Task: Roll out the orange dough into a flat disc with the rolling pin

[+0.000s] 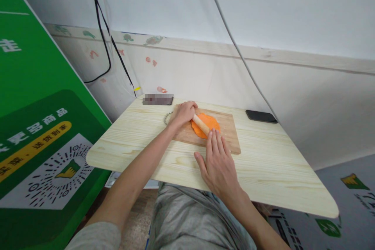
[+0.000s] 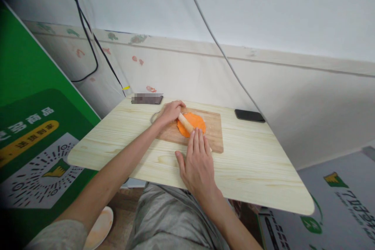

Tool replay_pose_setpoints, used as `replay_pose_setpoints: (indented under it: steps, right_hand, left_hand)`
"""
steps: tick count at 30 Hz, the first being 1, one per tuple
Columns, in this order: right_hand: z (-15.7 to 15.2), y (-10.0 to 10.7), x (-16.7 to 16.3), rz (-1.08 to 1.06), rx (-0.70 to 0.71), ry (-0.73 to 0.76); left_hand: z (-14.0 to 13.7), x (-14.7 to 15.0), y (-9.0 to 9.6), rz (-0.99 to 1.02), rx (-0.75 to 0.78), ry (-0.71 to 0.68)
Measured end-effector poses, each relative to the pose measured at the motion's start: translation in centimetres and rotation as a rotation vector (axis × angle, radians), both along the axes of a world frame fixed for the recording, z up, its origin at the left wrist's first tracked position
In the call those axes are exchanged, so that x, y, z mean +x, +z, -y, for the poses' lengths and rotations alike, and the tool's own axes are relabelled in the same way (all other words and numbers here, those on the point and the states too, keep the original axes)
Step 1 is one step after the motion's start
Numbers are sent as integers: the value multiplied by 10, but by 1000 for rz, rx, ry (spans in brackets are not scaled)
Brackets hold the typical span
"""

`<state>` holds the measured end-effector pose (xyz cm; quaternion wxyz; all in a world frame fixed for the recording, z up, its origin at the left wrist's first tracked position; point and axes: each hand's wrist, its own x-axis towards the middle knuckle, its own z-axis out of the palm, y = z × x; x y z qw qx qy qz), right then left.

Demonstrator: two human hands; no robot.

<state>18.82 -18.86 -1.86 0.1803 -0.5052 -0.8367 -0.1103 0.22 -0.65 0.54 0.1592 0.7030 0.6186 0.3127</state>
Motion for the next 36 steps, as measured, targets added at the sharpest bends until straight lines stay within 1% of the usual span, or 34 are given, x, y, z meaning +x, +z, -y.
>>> replay_pose_setpoints:
  steps: [4,8,11,14,16,18,21,23,24,27,30,33,36]
  right_hand:
    - [-6,1,7,0,-12,21]
    - [-29,7,30,24,-36,63]
    - [-49,10,43,45,-81,40]
    - [-60,9,45,47,-85,-11]
    - [-57,6,41,34,-69,-27]
    - [-46,4,34,13,-49,-17]
    - [-27,6,27,-29,-33,51]
    - [-22,11,28,-63,-67,107]
    - [-24,15,30,-83,-98,127]
    - [-51,25,41,-130,-185,129]
    - [-93,29,50,-84,-148,94]
    - [-126,25,47,28,-133,73]
    - [-137,22,38,16,-151,-101]
  left_hand:
    - [0,0,0,-2,4,1]
    - [0,0,-1,-19,8,6]
    - [-1,0,-3,-31,18,10]
    - [-2,-1,-4,-36,30,2]
    - [-2,-1,-4,-44,34,0]
    - [-3,-1,-4,-52,40,-7]
    - [-4,-1,-5,-52,40,-24]
    - [-6,0,-5,-45,29,-33]
    - [-6,0,-5,-42,24,-34]
    - [-8,0,-6,-39,16,-31]
    - [-7,-1,-5,-46,12,-35]
    - [-5,-2,-5,-52,14,-42]
    - [-5,-1,-4,-48,12,-42]
